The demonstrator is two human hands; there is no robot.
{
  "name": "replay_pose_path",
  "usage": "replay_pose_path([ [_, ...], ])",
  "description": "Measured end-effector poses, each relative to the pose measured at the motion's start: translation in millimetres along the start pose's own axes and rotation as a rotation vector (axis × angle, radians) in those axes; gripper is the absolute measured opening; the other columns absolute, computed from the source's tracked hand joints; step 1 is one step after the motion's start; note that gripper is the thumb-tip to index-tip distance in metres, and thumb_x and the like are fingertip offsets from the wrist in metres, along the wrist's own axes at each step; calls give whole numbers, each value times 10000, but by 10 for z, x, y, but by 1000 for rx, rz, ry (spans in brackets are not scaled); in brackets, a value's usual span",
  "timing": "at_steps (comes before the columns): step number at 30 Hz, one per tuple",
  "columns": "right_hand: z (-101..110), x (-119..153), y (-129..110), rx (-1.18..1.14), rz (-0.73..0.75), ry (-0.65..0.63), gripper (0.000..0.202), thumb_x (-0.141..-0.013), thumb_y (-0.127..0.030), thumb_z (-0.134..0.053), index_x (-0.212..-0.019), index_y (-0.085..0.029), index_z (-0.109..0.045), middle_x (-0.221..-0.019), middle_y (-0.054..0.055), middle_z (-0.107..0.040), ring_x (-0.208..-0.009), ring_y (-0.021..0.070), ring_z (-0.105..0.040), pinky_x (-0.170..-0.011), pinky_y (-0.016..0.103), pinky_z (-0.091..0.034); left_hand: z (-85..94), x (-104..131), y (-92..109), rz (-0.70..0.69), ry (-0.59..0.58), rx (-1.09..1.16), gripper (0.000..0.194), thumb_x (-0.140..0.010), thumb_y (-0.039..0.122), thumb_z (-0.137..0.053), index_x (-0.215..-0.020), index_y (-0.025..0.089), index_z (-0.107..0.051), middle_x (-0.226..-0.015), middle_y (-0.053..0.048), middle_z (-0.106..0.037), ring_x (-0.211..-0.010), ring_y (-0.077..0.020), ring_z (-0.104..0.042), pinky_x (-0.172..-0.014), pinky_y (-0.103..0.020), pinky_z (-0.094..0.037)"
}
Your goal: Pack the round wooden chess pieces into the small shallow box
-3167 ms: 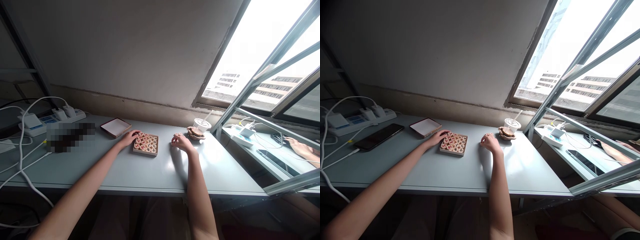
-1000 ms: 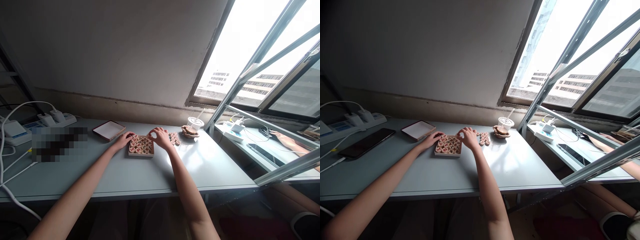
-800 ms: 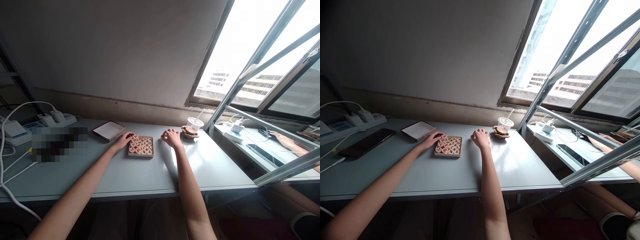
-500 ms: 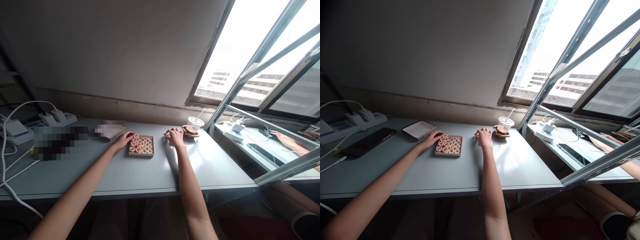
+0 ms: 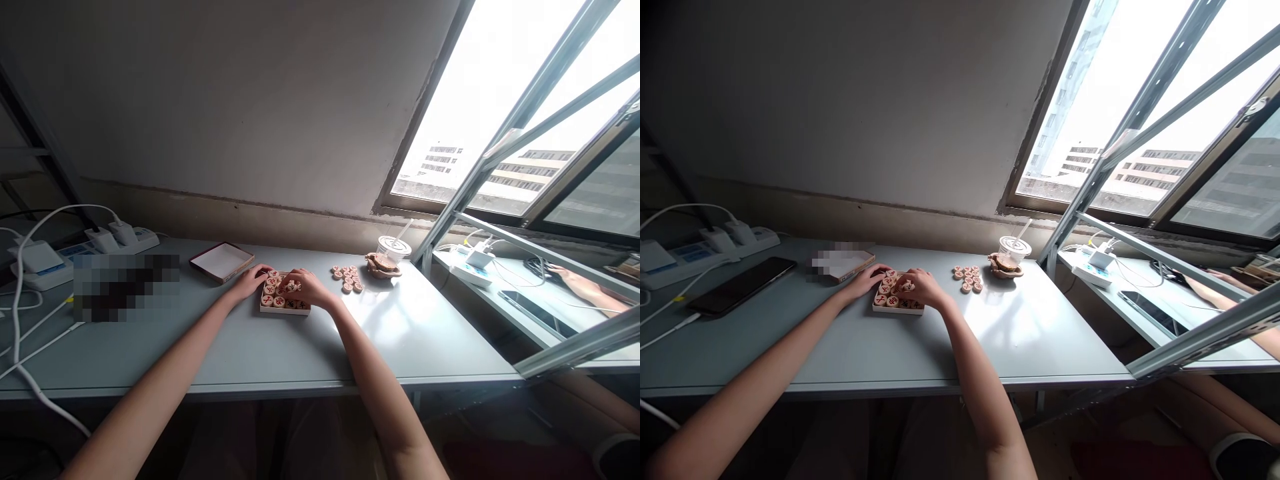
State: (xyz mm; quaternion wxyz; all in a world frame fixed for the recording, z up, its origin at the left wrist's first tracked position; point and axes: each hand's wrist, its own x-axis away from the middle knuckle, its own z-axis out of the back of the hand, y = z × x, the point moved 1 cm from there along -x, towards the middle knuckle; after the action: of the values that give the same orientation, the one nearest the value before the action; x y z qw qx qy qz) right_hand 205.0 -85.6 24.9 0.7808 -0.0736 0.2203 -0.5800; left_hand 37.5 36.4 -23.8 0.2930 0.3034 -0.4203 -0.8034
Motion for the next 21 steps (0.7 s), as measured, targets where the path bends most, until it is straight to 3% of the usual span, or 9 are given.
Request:
replay_pose_path([
  [4,198,78,80,-6,-52,45,251,-782,-462,-629,-913,-249,-652,-923,16,-603,-919,174,-517,-795,272,-352,-5,0,-14,7,-9,12,324,-777,382,-437,-998,187,-574,-1078,-76,-613,-1050,-231,-546,-918,-345,-417],
  [8,448,250,319,126,-265,88,254,-791,-489,-595,-882,-260,-658,-939,19,-616,-943,199,-519,-797,300,-329,-7,5,-17,20,-17,5,317,-784,372,-428,-1010,200,-570,-1091,-75,-608,-1050,-230,-546,-901,-349,-430],
  [12,542,433,583,307,-533,-26,211,-761,-439,-613,-832,-246,-662,-903,29,-629,-931,223,-532,-799,323,-318,-8,2,-5,29,-10,-5,303,-784,358,-421,-996,201,-570,-1079,-70,-612,-1041,-224,-549,-897,-346,-433],
  [15,556,515,692,400,-651,-15,228,-771,-342,-590,-957,-215,-625,-998,77,-612,-1006,261,-501,-823,367,-313,-9,-5,-8,35,-11,-5,299,-782,355,-425,-990,200,-574,-1071,-69,-616,-1041,-229,-553,-892,-343,-438],
  [18,561,502,674,361,-622,23,300,-777,-247,-563,-1074,-210,-563,-1069,87,-585,-1046,255,-484,-857,394,-315,-7,-9,-26,21,-14,-4,300,-785,346,-426,-998,198,-577,-1076,-66,-615,-1049,-228,-550,-904,-339,-431],
  [21,514,381,497,154,-410,42,312,-782,-229,-578,-1093,-246,-554,-1085,43,-585,-992,202,-520,-858,354,-352,-4,-4,-32,15,-11,0,304,-784,339,-433,-1009,197,-579,-1088,-65,-612,-1052,-226,-546,-910,-338,-428],
])
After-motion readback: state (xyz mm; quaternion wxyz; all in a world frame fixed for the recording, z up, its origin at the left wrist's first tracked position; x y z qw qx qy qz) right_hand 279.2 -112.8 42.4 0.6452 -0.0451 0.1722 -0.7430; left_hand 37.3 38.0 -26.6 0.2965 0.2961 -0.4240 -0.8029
